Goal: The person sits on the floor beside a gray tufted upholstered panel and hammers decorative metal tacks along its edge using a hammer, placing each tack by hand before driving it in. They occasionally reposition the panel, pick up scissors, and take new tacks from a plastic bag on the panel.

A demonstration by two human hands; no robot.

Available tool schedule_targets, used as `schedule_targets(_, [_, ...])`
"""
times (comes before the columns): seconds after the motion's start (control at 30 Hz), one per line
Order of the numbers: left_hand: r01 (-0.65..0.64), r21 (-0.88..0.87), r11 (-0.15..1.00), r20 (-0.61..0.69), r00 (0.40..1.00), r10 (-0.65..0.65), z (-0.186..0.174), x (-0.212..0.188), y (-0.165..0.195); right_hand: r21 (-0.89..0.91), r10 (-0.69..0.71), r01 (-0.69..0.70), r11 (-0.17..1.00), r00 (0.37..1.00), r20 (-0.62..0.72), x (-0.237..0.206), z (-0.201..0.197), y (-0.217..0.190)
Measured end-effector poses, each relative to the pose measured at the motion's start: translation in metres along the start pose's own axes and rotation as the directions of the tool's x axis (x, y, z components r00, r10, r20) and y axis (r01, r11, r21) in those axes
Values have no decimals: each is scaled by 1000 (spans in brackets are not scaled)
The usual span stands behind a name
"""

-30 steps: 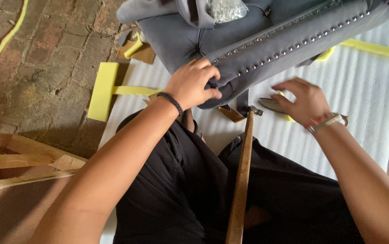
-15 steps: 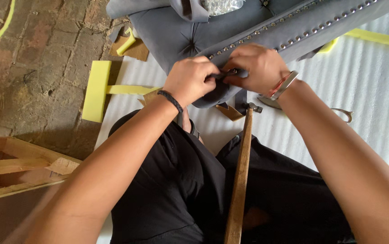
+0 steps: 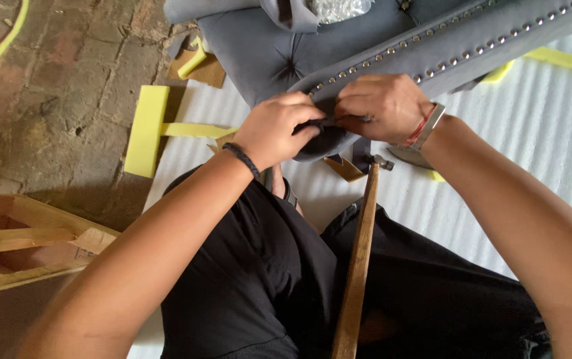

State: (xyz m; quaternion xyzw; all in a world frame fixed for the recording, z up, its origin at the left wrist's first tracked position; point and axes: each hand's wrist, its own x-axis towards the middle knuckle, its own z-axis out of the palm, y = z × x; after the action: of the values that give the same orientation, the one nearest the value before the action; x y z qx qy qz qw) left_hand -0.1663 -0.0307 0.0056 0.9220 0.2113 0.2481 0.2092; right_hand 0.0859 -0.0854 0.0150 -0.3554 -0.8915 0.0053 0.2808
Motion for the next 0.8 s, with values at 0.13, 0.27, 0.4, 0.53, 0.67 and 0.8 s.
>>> schedule_targets(0.13, [-30,155,987,26,999,26,11,1,-6,-6,33,-33,999,999,21,1,-1,-4])
schedule_targets(0.27, [-98,261,960,45,995,90,16,3,-6,-23,5,-5,1000,1000,10,4,-3,-11])
schedule_targets(0.4, [-130,242,961,89,990,111,13,2,1,-96,-89,93,991,995,40,8,-3,-12])
schedule_targets(0.53, [1,250,968,130,991,-35,9,-4,16,-47,-141,145,988,987,81,10,-4,-5])
schedule_targets(0.67, [82,188,979,60,994,-94,1,-11,38,68,-23,18,998,996,81,9,-6,0])
schedule_targets(0.8, [211,207,955,89,968,-233,1,-19,63,200,205,-215,956,976,70,8,-3,-2])
